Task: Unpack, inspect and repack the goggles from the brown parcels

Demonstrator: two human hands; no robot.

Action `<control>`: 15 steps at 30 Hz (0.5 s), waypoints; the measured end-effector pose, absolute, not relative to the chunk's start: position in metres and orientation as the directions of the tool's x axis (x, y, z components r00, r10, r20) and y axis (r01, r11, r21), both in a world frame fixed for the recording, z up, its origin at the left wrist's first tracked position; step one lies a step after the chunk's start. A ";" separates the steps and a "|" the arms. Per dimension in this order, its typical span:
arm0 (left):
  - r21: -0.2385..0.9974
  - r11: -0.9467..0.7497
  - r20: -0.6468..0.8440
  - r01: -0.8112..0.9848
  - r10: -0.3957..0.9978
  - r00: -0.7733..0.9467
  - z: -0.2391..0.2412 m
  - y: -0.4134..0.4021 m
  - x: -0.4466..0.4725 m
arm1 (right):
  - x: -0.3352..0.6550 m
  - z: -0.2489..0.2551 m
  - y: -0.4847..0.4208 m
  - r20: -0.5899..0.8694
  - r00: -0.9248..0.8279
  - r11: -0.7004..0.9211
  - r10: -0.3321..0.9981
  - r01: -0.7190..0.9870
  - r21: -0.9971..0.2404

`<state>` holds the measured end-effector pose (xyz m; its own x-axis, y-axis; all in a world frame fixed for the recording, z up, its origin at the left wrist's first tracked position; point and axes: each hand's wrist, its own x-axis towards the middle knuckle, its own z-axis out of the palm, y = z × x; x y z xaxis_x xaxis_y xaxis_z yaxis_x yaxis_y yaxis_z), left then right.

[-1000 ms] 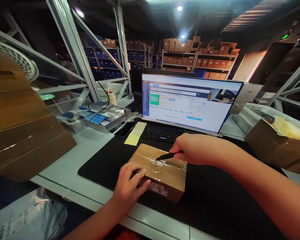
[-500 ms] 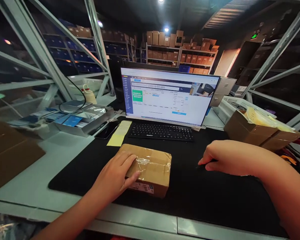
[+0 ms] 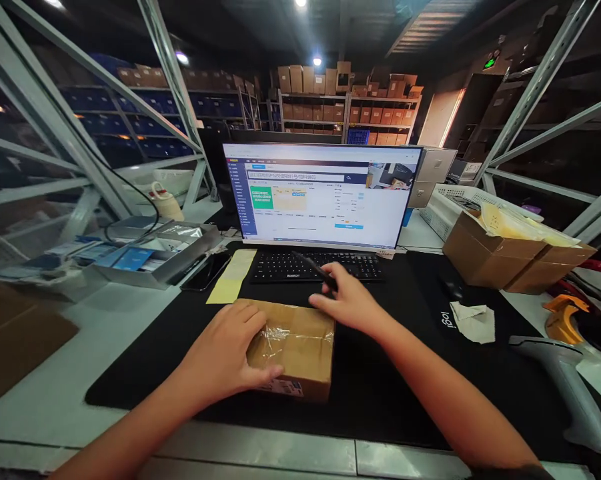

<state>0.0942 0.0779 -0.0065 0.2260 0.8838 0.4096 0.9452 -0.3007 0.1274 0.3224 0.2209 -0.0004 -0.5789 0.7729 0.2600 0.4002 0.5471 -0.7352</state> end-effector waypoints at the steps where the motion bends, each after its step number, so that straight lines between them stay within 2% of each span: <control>1: 0.163 -0.300 0.376 0.940 0.900 0.222 -0.003 0.079 0.095 | 0.312 -0.006 0.221 0.212 -0.618 0.521 0.757 0.375 -0.766; 6: 0.250 -0.270 0.313 0.930 0.931 0.186 0.003 0.084 0.097 | 0.293 -0.015 0.218 0.036 -0.765 0.342 0.643 0.245 -0.907; 15: 0.252 -0.318 0.444 0.914 0.877 0.183 -0.008 0.082 0.091 | 0.301 -0.013 0.208 -0.009 -0.789 0.224 0.615 0.186 -0.957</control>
